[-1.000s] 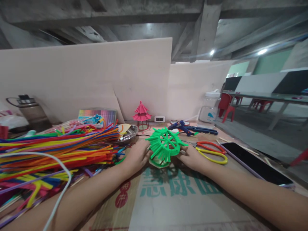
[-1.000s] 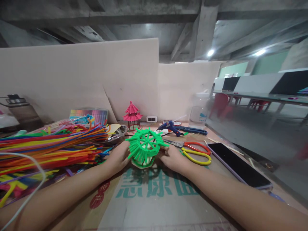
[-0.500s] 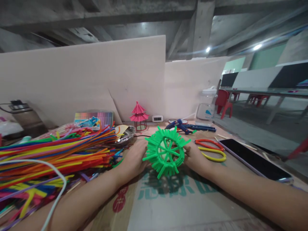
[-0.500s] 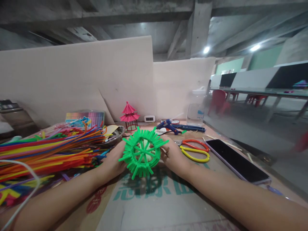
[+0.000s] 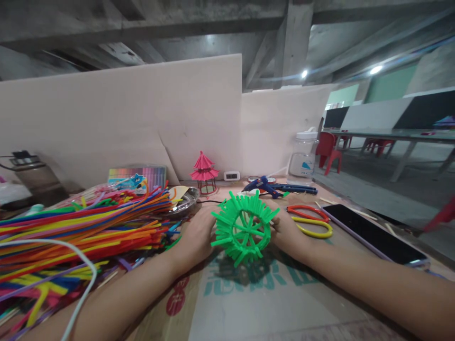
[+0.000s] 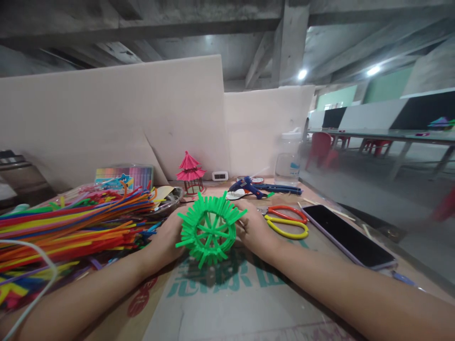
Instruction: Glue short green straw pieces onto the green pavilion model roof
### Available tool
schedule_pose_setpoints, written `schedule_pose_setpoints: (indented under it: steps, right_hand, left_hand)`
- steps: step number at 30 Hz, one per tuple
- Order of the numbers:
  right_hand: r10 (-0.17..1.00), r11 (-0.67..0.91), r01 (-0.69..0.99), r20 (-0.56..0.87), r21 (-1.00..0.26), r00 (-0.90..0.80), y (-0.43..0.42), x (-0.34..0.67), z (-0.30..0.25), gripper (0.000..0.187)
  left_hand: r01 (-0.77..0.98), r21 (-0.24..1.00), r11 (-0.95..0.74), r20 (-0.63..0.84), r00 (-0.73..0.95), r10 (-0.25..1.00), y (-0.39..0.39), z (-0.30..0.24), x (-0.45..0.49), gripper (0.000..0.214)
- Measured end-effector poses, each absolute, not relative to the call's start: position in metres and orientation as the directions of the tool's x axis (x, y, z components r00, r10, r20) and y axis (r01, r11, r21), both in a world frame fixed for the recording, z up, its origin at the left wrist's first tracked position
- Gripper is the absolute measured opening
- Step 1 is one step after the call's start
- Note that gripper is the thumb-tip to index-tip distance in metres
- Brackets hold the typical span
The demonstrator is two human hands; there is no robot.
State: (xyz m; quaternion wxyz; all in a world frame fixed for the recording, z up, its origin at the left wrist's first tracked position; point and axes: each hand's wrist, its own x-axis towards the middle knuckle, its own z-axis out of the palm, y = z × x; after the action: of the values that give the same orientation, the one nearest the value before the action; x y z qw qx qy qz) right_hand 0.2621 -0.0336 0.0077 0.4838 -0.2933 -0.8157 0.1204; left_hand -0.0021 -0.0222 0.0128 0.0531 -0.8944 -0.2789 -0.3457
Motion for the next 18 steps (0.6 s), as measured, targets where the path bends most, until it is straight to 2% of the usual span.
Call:
schedule_pose_setpoints:
  steps: [8, 13, 18]
  right_hand:
    - [0.489, 0.850, 0.427, 0.765, -0.309, -0.419, -0.0324, 0.2641, 0.0041, 0.027]
    - [0.479, 0.855, 0.425, 0.764, -0.296, -0.432, -0.0346, 0.2618, 0.0075, 0.028]
    - [0.563, 0.795, 0.498, 0.725, -0.345, -0.397, -0.0315, 0.2629, 0.0026, 0.024]
  left_hand:
    - [0.569, 0.216, -0.794, 0.591, 0.571, 0.570, -0.0131, 0.0081, 0.0000, 0.039]
    - [0.555, 0.168, -0.815, 0.619, 0.584, 0.525, -0.0152, 0.0107, 0.0005, 0.048]
    - [0.561, 0.095, -0.823, 0.617, 0.615, 0.490, -0.0138, 0.0070, -0.0035, 0.039]
